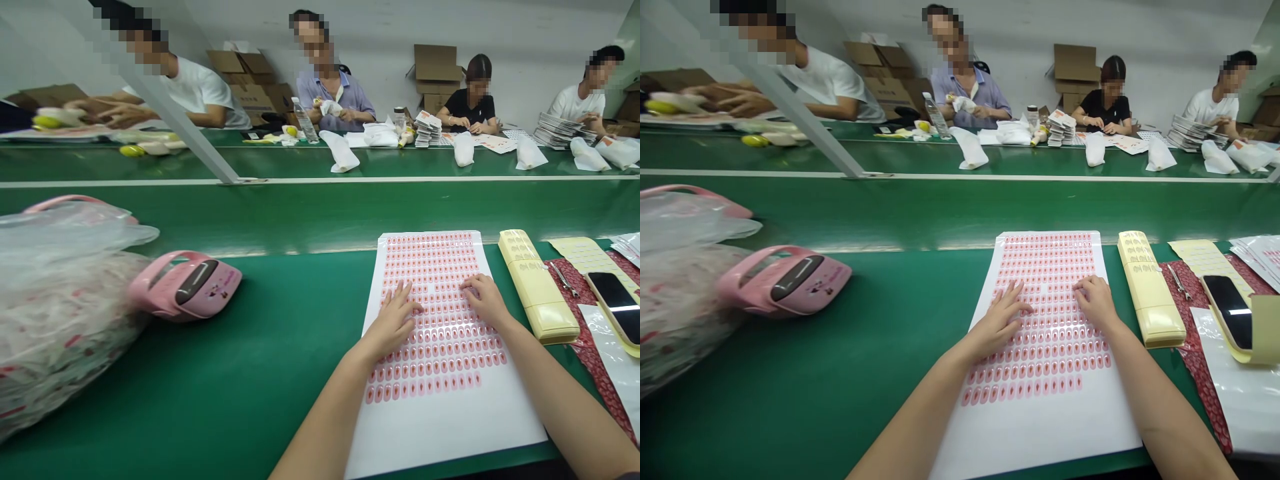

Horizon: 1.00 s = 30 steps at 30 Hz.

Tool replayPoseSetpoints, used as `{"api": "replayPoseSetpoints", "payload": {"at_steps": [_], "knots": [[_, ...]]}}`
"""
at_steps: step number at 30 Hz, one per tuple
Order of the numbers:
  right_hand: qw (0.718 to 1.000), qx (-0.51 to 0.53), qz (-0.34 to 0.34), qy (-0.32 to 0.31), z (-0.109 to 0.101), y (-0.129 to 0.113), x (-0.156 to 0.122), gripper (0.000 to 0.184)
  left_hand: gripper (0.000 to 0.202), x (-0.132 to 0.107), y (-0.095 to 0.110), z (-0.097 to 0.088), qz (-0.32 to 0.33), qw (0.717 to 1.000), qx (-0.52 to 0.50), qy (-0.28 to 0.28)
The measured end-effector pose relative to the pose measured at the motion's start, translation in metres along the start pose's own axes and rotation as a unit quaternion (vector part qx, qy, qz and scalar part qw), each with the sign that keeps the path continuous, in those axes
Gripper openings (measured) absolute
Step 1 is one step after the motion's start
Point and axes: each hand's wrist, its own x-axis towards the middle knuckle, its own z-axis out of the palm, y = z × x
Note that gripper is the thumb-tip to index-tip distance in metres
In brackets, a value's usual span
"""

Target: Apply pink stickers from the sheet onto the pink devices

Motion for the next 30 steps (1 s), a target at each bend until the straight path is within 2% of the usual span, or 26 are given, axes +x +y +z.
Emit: {"api": "replayPoseSetpoints", "payload": {"at_steps": [13, 17, 20, 22, 30], "knots": [[1.000, 0.007, -0.003, -0.003, 0.000, 0.001, 0.000, 0.016, 0.029, 0.000, -0.009, -0.004, -0.010, 1.000, 0.002, 0.026], [1.000, 0.007, -0.001, -0.003, 0.000, 0.001, 0.000, 0.016, 0.026, -0.001, -0.011, -0.003, 0.006, 0.995, 0.029, 0.097], [1.000, 0.007, -0.001, -0.003, 0.000, 0.001, 0.000, 0.016, 0.026, -0.002, -0.009, -0.004, -0.033, 0.989, 0.029, 0.144], [1.000, 0.007, 0.000, -0.004, 0.000, 0.001, 0.000, 0.016, 0.028, -0.003, -0.006, -0.005, -0.061, 0.988, 0.023, 0.140], [1.000, 0.003, 0.003, -0.014, -0.001, 0.001, 0.000, 0.017, 0.032, -0.005, 0.008, -0.007, -0.115, 0.991, 0.016, 0.062]]}}
